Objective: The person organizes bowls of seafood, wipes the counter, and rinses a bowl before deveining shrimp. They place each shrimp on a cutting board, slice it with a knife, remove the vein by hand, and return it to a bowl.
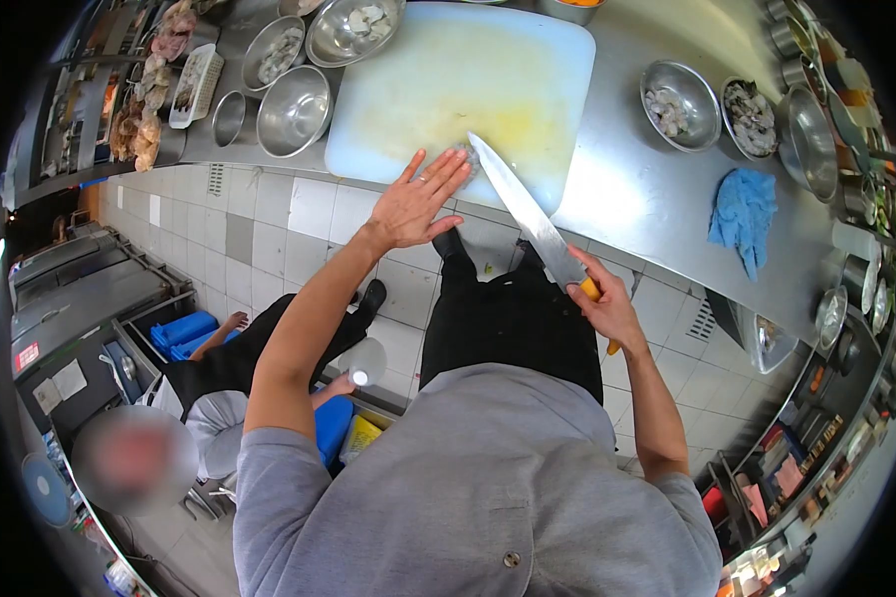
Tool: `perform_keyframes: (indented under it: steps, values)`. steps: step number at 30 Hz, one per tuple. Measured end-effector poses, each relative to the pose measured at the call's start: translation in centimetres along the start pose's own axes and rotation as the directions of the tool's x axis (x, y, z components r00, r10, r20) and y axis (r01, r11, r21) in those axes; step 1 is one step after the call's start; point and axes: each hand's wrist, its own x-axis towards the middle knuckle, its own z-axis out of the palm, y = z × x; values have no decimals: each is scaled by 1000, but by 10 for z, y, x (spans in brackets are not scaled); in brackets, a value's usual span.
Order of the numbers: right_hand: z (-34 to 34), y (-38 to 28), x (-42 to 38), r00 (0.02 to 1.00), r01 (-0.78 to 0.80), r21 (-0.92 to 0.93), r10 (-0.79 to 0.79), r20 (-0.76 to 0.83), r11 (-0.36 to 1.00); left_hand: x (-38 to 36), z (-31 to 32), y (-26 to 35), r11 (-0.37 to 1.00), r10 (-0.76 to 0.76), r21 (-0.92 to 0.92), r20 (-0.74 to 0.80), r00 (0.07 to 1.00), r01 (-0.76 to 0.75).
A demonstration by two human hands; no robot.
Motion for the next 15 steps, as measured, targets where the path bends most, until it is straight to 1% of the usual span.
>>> perform_keyframes:
  steps: [3,7,12,13,15]
  values:
    - [0,-1,3,1000,10,16,-10,1,1000,0,0,2,1000,-16,5,-7,1000,16]
    - [3,-4,16,988,149,-33,-150,-27,988,0,-1,3,1000,-17,-1,1,1000,17]
    - [-1,-20,39,980,200,-76,-200,-5,977,-1,0,3,1000,-16,6,-23,1000,16]
    - [-3,-23,43,977,212,-85,-213,-3,974,1,1,5,1000,-15,-15,-27,1000,14]
    - [-3,-27,54,964,266,-91,-267,7,960,-1,-1,4,999,-23,-32,-16,1000,22]
